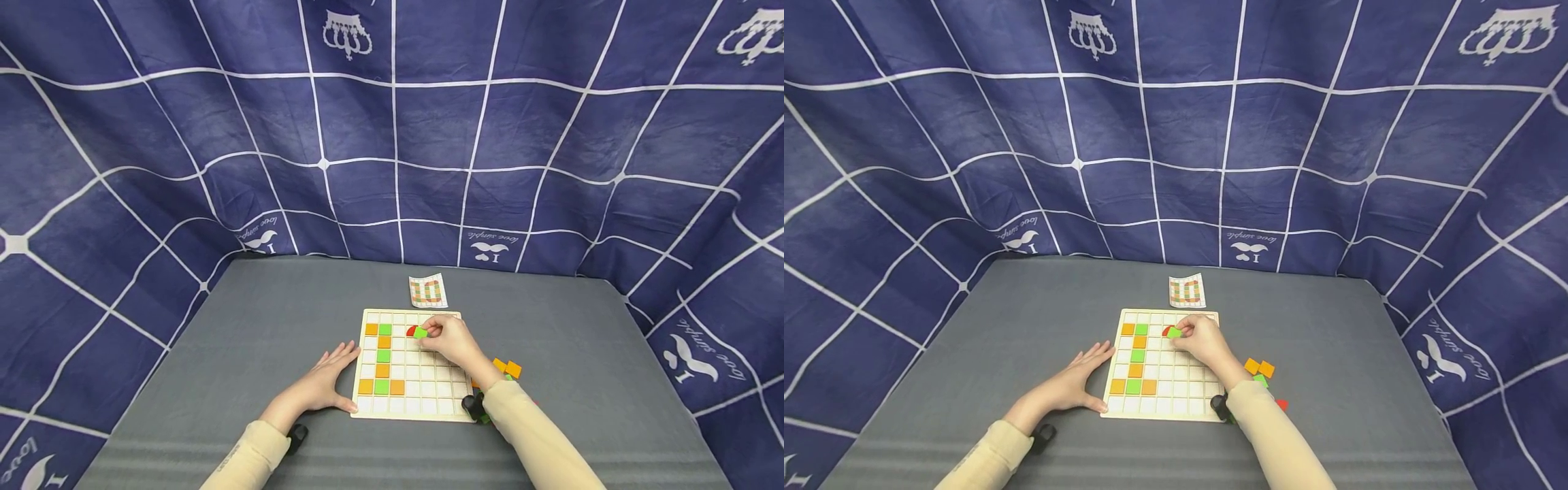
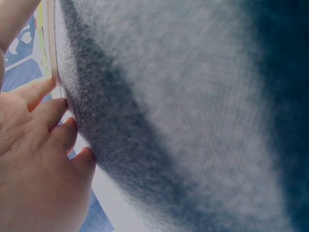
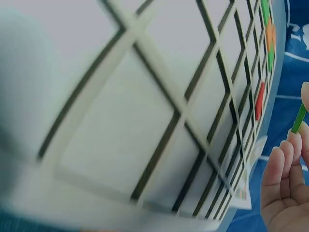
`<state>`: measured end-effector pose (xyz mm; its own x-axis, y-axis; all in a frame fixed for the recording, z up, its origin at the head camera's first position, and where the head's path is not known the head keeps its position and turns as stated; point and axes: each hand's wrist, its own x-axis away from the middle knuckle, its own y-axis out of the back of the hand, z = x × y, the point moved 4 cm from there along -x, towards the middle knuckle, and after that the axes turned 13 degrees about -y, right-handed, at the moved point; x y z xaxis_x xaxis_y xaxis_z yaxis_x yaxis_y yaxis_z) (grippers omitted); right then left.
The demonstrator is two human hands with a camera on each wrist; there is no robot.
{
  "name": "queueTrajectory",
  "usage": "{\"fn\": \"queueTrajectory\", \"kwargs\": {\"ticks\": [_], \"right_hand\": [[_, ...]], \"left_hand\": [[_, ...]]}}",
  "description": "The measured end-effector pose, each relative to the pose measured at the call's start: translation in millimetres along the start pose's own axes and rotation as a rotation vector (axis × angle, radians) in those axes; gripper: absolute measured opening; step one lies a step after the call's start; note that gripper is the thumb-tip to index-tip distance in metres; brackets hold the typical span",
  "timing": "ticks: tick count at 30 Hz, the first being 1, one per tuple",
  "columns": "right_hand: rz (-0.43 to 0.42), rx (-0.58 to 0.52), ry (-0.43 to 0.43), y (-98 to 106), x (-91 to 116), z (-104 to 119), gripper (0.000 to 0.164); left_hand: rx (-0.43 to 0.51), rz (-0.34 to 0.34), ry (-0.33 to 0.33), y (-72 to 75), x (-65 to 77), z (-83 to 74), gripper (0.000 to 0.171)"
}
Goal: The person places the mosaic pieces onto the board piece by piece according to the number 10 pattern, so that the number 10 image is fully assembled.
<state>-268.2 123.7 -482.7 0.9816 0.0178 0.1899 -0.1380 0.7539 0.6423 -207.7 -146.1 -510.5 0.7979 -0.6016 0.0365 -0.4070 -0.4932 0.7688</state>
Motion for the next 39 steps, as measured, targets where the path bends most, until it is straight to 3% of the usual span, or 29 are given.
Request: {"fn": "queueTrajectory", "kwargs": {"ticks": [7, 18, 39], "right_hand": [[0.010, 0.026, 0.042, -13, -3, 6, 0.019], [0.016, 0.170, 0.048, -23, -3, 2, 0.021], [-0.016, 0.129, 0.094, -28, -4, 5, 0.021]], "left_hand": [[0.008, -0.011, 0.004, 0.5, -0.9, -1.7, 0.116], [-0.002, 0.001, -0.002, -1.1, -3.0, -0.2, 0.117], [0.007, -0.006, 0.000, -0.2, -0.3, 0.5, 0.117]]}}
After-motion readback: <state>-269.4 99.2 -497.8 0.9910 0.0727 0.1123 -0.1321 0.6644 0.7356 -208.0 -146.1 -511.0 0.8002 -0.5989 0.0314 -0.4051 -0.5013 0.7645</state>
